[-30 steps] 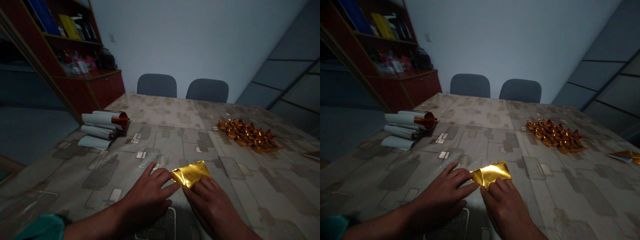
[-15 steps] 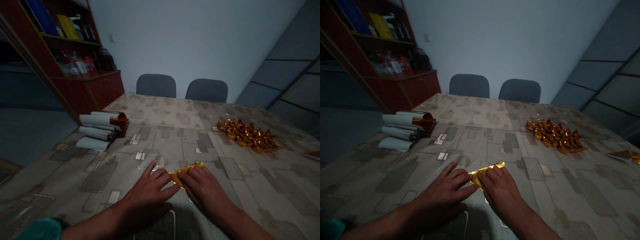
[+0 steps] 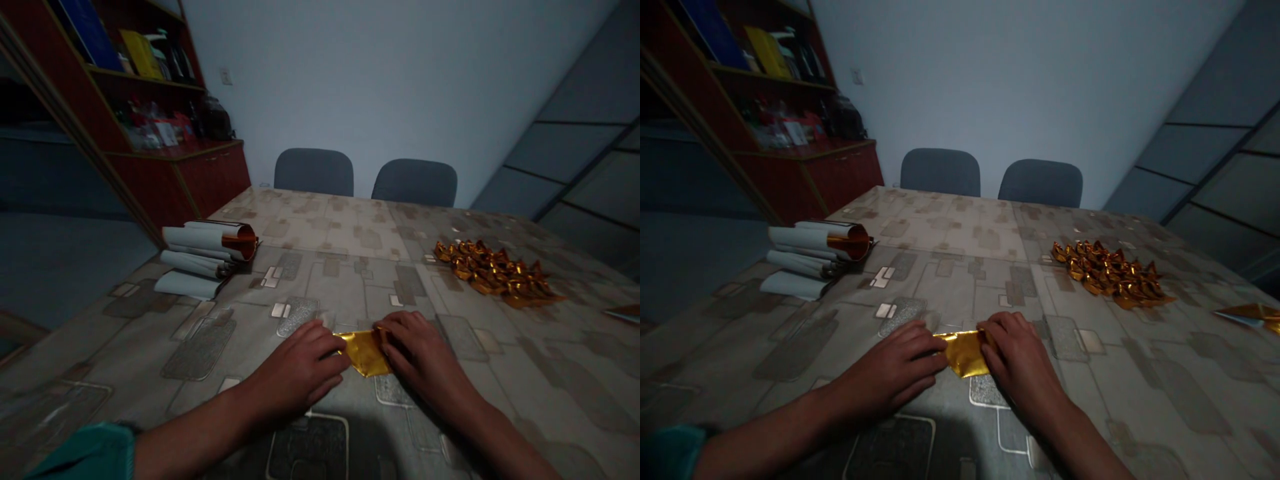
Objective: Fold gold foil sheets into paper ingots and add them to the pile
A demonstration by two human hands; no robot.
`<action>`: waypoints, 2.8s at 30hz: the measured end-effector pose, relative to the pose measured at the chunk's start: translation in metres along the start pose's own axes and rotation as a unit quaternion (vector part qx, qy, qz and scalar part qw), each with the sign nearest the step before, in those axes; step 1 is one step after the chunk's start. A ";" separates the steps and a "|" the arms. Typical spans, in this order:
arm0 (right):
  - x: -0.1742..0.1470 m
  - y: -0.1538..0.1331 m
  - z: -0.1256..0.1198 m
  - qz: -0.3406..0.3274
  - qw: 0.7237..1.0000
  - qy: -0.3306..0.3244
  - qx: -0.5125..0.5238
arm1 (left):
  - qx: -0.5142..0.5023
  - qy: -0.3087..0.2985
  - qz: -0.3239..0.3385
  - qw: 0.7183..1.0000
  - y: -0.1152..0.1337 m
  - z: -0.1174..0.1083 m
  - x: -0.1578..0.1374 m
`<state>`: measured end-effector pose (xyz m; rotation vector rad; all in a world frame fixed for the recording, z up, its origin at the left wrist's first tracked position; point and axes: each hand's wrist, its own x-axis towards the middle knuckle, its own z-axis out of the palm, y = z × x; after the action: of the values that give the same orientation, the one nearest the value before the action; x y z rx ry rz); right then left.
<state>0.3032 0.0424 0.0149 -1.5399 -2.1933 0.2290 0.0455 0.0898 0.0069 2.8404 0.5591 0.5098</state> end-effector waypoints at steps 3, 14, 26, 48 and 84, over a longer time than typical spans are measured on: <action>0.001 -0.004 0.003 0.019 0.999 0.011 -0.030 | -0.039 0.017 -0.011 0.999 0.000 0.001 0.003; -0.005 -0.001 0.008 0.097 0.994 0.019 -0.056 | -0.068 0.012 -0.107 0.992 0.003 0.004 0.034; -0.007 -0.017 0.002 0.067 0.994 0.003 0.091 | -0.086 0.025 -0.097 0.991 0.001 0.006 0.028; -0.007 -0.028 -0.003 0.132 0.915 -0.022 0.380 | -0.583 0.163 -0.330 0.724 0.001 -0.009 0.026; -0.007 -0.031 0.025 -0.271 0.962 -0.017 0.006 | -0.236 0.052 -0.086 0.967 -0.012 0.008 0.053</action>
<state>0.2678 0.0281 0.0024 -0.8774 -2.5324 0.0926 0.0907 0.1209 0.0120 2.3026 0.6031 0.6599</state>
